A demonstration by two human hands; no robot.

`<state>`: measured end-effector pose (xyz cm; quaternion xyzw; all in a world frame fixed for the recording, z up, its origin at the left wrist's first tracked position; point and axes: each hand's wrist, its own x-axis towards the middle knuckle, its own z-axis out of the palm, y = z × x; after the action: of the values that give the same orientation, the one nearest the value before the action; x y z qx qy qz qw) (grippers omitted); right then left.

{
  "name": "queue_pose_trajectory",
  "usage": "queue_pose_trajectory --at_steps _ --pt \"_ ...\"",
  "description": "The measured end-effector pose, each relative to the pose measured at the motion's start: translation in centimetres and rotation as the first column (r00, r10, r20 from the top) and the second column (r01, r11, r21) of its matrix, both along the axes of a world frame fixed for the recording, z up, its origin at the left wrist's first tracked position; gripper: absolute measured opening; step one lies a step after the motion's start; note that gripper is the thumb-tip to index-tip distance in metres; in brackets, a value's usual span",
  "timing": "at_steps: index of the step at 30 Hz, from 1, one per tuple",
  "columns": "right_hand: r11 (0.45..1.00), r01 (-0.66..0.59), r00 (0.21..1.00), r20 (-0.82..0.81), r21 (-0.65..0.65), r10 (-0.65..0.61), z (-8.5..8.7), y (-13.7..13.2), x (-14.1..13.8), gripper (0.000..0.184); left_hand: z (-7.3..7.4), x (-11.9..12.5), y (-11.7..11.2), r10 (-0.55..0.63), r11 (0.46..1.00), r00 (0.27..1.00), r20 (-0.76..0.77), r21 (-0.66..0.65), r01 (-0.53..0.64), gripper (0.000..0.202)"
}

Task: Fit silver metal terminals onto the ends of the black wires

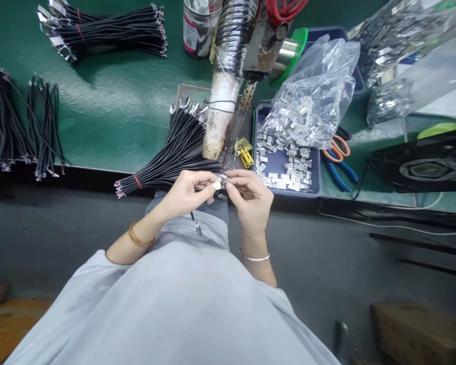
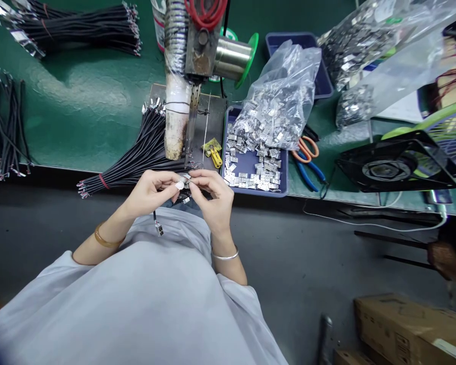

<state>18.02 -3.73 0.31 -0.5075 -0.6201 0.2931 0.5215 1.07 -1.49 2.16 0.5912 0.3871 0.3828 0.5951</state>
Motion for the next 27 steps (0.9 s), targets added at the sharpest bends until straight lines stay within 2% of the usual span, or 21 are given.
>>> queue_pose_trajectory --at_steps 4,7,12,15,20,23,27 --pt "0.994 -0.02 0.985 0.17 0.11 0.001 0.6 -0.3 0.5 0.009 0.0 0.2 -0.1 0.007 0.998 0.999 -0.054 0.059 -0.004 0.02" --pt "0.99 -0.041 0.957 0.291 0.134 0.0 1.0 -0.4 1.0 0.011 -0.3 0.3 -0.2 0.02 0.991 0.989 -0.144 0.134 -0.001 0.021" --pt "0.985 -0.083 0.931 0.365 0.154 0.021 1.2 -0.5 1.2 0.012 -1.0 0.3 -0.3 0.043 0.966 0.974 -0.223 0.258 0.017 0.021" --pt "0.991 -0.068 0.951 0.307 0.119 0.029 1.3 -0.5 1.2 0.012 -1.1 0.3 -0.5 0.066 0.949 0.967 -0.248 0.314 0.015 0.018" --pt "0.997 -0.072 0.997 -0.022 -0.031 0.071 0.5 -0.3 0.7 0.01 -1.4 0.2 -0.6 0.113 0.913 0.986 -0.125 0.405 -0.054 0.013" --pt "0.998 -0.052 0.991 -0.124 -0.037 0.047 -0.1 -0.5 -0.1 0.009 -1.4 0.0 -0.6 0.103 0.93 0.991 -0.084 0.362 -0.066 0.017" --pt "0.987 0.119 0.991 0.041 0.109 -0.124 -0.4 -0.9 -1.3 0.006 -1.1 -0.1 -0.5 0.072 0.99 0.997 -0.033 0.123 -0.067 0.022"
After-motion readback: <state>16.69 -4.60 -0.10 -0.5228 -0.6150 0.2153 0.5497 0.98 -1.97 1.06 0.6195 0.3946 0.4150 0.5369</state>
